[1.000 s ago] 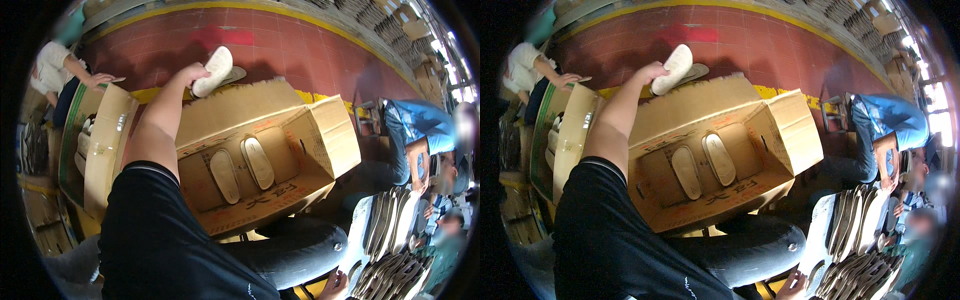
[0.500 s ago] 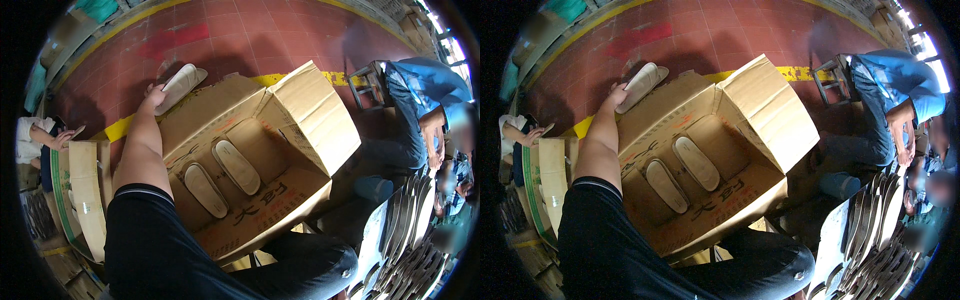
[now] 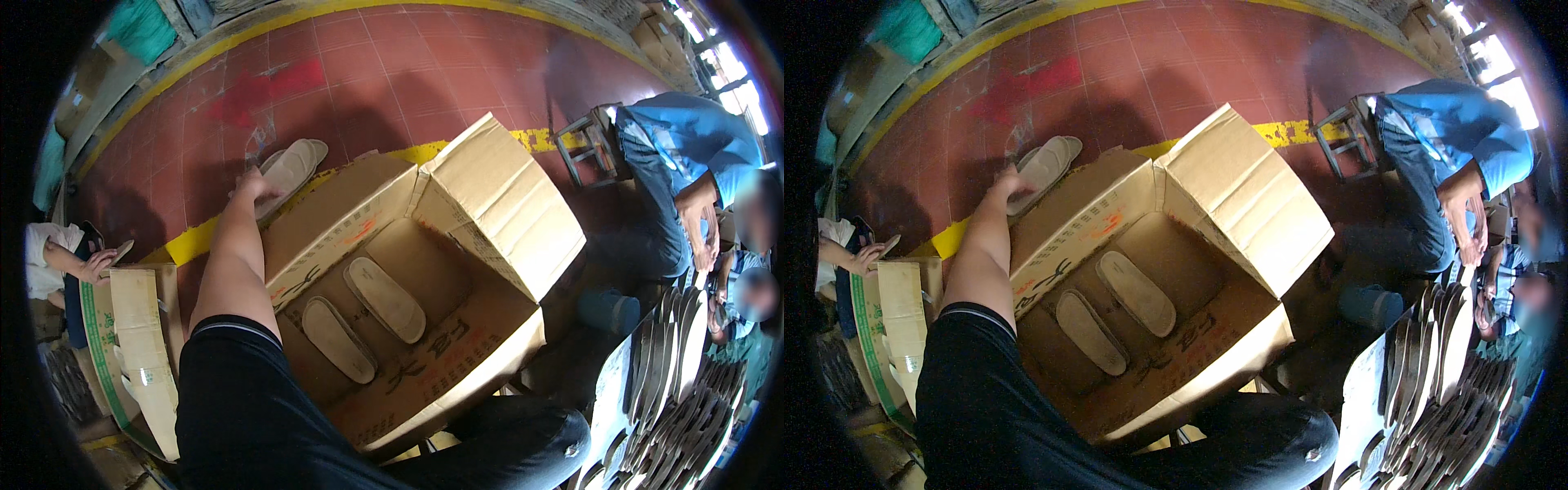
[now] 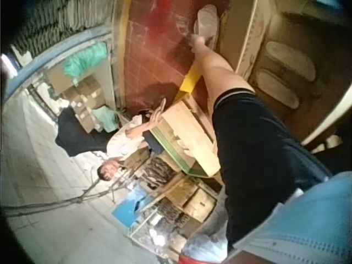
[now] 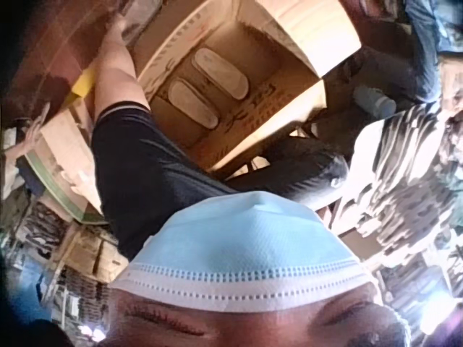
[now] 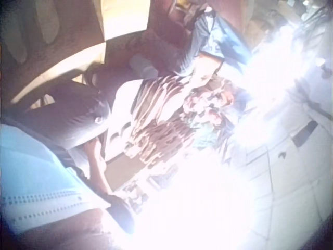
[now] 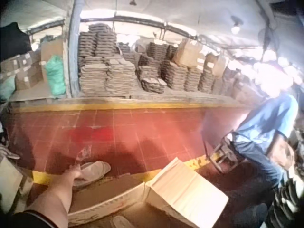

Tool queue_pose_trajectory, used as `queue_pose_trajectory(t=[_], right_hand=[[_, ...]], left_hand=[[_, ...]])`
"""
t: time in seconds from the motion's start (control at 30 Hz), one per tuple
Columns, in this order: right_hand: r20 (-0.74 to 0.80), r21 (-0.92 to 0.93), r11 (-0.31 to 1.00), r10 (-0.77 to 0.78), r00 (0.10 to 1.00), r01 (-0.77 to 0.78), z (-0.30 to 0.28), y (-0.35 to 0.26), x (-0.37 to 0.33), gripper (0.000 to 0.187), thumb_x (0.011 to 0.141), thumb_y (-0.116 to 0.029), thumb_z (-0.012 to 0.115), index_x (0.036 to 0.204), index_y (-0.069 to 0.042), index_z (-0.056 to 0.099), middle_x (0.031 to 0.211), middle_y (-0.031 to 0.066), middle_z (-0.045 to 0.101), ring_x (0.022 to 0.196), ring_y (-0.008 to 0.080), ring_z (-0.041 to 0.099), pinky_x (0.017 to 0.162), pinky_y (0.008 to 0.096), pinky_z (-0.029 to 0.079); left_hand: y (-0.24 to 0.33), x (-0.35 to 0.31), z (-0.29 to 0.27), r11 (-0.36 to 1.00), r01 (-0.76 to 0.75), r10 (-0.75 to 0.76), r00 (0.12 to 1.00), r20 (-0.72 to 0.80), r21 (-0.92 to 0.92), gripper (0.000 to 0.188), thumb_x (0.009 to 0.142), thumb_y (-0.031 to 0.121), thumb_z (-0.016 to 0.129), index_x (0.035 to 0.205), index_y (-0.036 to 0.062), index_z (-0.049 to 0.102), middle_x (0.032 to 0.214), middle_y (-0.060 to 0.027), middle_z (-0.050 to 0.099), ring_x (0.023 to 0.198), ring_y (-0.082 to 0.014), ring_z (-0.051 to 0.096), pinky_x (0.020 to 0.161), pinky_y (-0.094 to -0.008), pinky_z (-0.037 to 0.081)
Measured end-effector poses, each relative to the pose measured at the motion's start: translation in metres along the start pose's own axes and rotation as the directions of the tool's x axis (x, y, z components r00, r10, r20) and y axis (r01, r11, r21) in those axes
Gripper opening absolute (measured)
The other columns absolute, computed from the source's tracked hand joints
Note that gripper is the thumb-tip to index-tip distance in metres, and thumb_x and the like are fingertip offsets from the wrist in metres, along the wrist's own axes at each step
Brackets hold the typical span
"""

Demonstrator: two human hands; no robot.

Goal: The person sits on the floor and repeatedly picks up shoe sole components, aligns them, and presses them together by hand. Finished soles are placed into a nearby cardboard box.

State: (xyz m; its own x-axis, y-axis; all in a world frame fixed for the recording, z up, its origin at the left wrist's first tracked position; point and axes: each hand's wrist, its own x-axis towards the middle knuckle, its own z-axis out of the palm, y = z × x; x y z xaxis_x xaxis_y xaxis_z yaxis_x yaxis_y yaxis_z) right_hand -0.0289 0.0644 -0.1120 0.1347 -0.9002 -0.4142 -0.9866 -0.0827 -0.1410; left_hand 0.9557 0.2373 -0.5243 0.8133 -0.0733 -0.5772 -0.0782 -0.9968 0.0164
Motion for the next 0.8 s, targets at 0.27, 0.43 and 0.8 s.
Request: queue_pose_trajectory(t=[0.27, 0.43, 0.8], right_hand=[[-0.052, -0.026, 0.999, -0.045, 0.998, 0.044, 0.011, -0.012, 0.013, 0.037, 0.104, -0.018, 0.076, 0.132, 0.006, 0.079, 0.106, 0.0274, 0.082, 0.097, 0.0438, 0.079, 0.087, 0.0525, 0.062], [-0.045, -0.033, 0.982, -0.187, 0.981, 0.186, 0.011, -0.029, 0.069, 0.036, 0.105, -0.018, 0.077, 0.132, 0.006, 0.079, 0.107, 0.0264, 0.082, 0.097, 0.0423, 0.079, 0.087, 0.0514, 0.061], [-0.047, -0.18, 0.891, -0.431, 0.901, 0.417, 0.009, -0.059, 0.095, 0.035, 0.107, -0.018, 0.077, 0.133, 0.005, 0.078, 0.107, 0.0243, 0.081, 0.096, 0.0391, 0.078, 0.086, 0.0488, 0.061]], left_hand=[[0.032, -0.07, -0.015, 0.992, -0.012, 0.017, 0.999, 0.04, -0.127, 0.147, 0.059, 0.059, 0.117, 0.178, 0.0063, 0.048, 0.178, -0.0191, 0.06, 0.167, -0.0379, 0.056, 0.138, -0.0565, 0.045], [-0.026, -0.048, 0.005, 0.982, -0.069, 0.074, 0.997, 0.02, -0.177, 0.142, 0.06, 0.052, 0.117, 0.178, 0.0083, 0.051, 0.17, -0.0169, 0.07, 0.157, -0.04, 0.066, 0.132, -0.051, 0.052], [-0.037, -0.222, -0.186, 0.896, -0.251, 0.003, 0.829, -0.56, -0.367, 0.068, 0.081, 0.029, 0.1, 0.139, 0.0033, 0.078, 0.139, -0.0247, 0.083, 0.131, -0.0395, 0.081, 0.112, -0.0536, 0.065]])
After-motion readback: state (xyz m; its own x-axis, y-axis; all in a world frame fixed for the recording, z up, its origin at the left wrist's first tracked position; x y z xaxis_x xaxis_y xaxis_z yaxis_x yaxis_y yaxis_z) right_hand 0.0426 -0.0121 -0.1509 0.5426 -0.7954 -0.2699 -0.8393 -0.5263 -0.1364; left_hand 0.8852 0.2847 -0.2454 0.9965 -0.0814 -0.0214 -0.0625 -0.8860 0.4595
